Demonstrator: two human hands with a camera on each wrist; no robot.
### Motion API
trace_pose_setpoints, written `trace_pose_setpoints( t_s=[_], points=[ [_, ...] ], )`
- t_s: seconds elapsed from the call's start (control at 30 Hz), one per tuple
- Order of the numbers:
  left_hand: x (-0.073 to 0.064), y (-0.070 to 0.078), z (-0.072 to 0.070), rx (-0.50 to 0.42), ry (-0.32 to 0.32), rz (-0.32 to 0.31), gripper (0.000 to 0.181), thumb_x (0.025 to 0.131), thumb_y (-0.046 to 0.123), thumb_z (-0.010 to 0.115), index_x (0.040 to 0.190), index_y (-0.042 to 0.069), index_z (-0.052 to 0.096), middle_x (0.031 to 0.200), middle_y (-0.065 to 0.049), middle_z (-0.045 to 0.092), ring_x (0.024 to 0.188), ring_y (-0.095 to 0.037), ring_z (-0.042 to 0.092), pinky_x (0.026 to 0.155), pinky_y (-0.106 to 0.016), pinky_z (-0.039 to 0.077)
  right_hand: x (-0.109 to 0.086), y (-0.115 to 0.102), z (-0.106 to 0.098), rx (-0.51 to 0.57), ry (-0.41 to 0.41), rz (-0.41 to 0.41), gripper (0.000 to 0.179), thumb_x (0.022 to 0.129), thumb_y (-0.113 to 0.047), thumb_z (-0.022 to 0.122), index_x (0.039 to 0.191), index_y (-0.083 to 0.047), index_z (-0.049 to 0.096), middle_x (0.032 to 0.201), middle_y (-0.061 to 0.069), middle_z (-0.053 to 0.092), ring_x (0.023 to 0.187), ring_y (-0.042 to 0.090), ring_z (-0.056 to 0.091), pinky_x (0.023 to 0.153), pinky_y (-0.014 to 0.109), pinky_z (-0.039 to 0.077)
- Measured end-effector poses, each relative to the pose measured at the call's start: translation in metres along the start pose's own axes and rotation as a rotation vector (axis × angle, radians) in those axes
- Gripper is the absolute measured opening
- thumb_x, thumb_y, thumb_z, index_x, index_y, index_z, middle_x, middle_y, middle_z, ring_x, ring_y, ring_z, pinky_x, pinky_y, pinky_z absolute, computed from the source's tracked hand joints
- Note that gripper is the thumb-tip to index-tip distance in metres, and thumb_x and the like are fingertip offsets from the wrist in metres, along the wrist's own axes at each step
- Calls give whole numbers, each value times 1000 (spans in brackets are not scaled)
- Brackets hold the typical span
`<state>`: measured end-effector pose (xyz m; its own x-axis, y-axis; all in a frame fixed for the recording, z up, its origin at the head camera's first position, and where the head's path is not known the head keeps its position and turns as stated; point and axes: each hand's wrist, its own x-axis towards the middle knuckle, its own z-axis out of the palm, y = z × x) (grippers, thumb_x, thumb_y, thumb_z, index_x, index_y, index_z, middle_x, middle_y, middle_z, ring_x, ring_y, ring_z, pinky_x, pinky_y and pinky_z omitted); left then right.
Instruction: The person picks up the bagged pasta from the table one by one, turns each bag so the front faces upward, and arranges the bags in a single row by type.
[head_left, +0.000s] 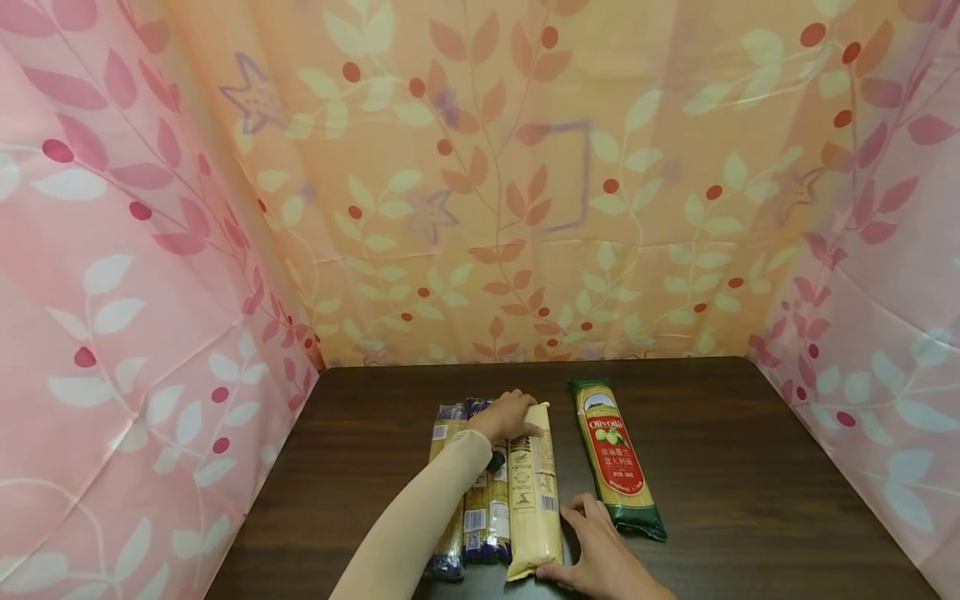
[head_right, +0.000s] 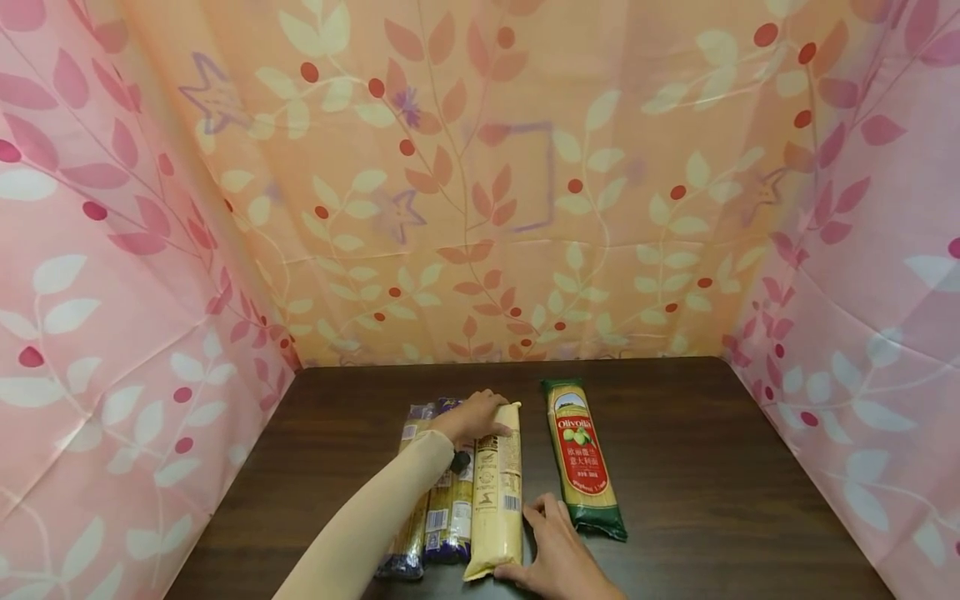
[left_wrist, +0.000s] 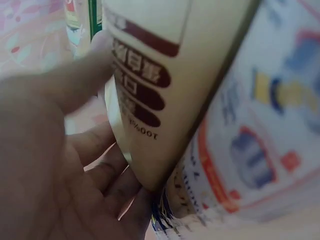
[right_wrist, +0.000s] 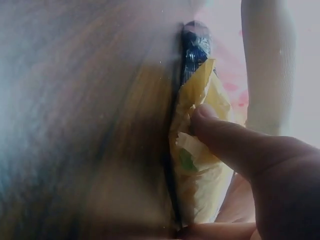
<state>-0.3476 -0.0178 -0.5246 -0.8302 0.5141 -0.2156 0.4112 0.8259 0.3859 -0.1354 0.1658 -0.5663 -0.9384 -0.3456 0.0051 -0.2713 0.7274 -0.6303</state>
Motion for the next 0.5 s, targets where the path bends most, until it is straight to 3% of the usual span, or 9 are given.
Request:
trace_pose_setpoints(
  t_s=[0.23,0.5],
  points=[
    [-4,5,-3,-33,-10,-33,61,107,47,63,158,16,52,166,-10,43,155,-31,38,119,-51,42,5,-1,-3,74,-30,47,93,76,-62,93,138,2,67,124,5,53,111,25,50,85,48,53],
    [-2,8,-3,-110,48,-42,58,106,45,60,153,11,57,157,-12,55,149,-32,46,116,-49,45,4,-5,-6,108,-13,68,89,76,-53,97,139,0,65,134,15,61,118,36,60,88,58,55]
  ],
)
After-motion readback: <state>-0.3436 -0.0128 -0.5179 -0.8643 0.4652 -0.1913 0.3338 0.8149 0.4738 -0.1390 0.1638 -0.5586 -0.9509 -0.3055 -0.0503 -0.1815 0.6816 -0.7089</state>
